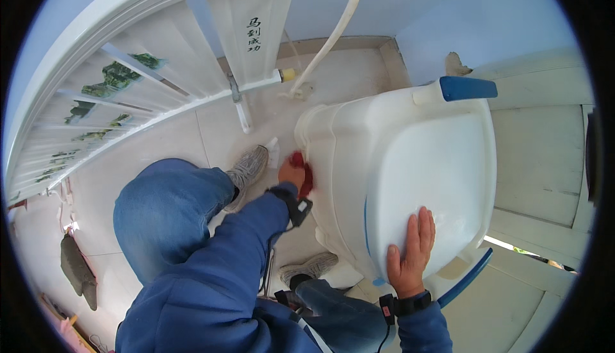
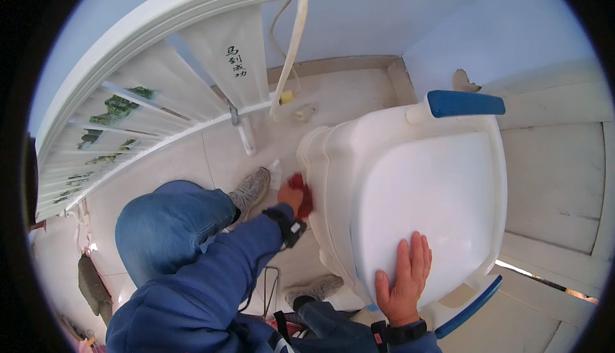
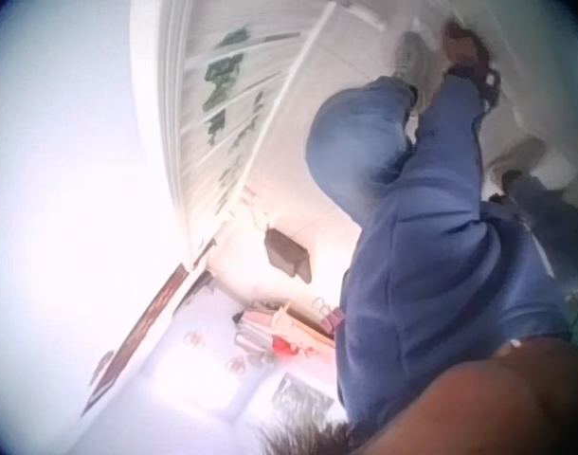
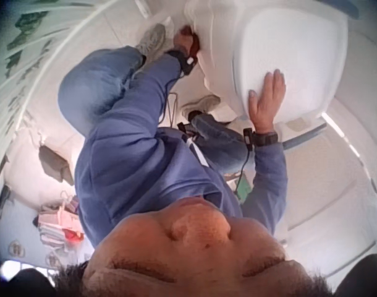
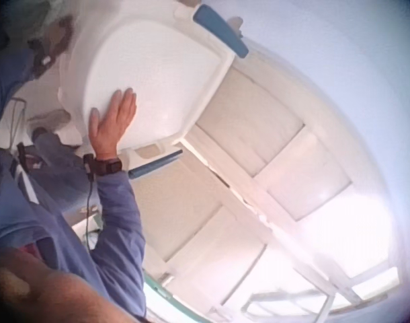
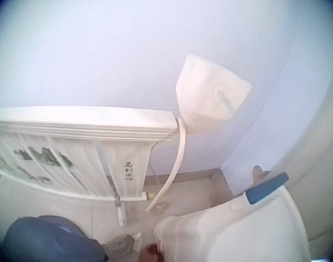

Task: The person wipes a white and blue child's potty with a red cloth. They open the lid, remove the inner insert, wipe the rim and seat, then wipe the lid and exterior before closing it.

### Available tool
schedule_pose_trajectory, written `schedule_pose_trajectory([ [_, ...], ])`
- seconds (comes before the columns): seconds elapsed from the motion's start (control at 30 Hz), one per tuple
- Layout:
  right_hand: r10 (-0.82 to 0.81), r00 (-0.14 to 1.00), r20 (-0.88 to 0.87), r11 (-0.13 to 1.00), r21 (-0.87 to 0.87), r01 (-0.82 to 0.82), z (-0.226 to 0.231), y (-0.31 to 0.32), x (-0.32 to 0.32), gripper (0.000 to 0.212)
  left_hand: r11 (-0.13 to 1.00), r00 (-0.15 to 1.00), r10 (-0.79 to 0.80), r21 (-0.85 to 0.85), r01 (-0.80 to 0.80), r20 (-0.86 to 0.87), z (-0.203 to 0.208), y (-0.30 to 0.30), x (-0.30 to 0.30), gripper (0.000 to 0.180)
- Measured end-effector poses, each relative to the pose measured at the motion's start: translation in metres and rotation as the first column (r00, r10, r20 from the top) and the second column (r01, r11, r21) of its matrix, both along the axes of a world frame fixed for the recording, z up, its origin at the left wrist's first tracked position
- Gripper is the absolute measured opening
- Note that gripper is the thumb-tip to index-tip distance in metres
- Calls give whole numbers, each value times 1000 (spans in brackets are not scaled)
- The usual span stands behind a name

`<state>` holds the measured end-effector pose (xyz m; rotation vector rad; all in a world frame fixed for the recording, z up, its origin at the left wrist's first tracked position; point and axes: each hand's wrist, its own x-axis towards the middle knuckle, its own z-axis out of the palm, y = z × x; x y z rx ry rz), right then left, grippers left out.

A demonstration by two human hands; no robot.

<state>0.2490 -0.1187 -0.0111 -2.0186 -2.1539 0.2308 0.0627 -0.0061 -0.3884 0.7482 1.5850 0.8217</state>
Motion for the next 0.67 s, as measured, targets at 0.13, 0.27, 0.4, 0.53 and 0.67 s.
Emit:
schedule_pose_trajectory([
  [0.13,-8,1000,-4,1000,-30,8,1,0,3,68,954,901,-255,64,294,-351,11,139,-9,29],
  [0.27,-35,999,-10,997,-72,34,3,-2,4,69,857,811,-349,191,479,-469,22,203,-9,29],
  [0.4,-44,999,-19,996,-77,42,4,0,5,69,754,845,-376,404,517,-381,29,251,9,30],
  [0.53,-37,999,-27,995,-89,34,5,-3,5,69,708,792,-441,379,596,-422,12,238,7,28],
  [0.67,-28,1000,-12,996,-79,27,6,-2,4,69,681,675,-500,236,693,-542,-18,229,-16,58],
])
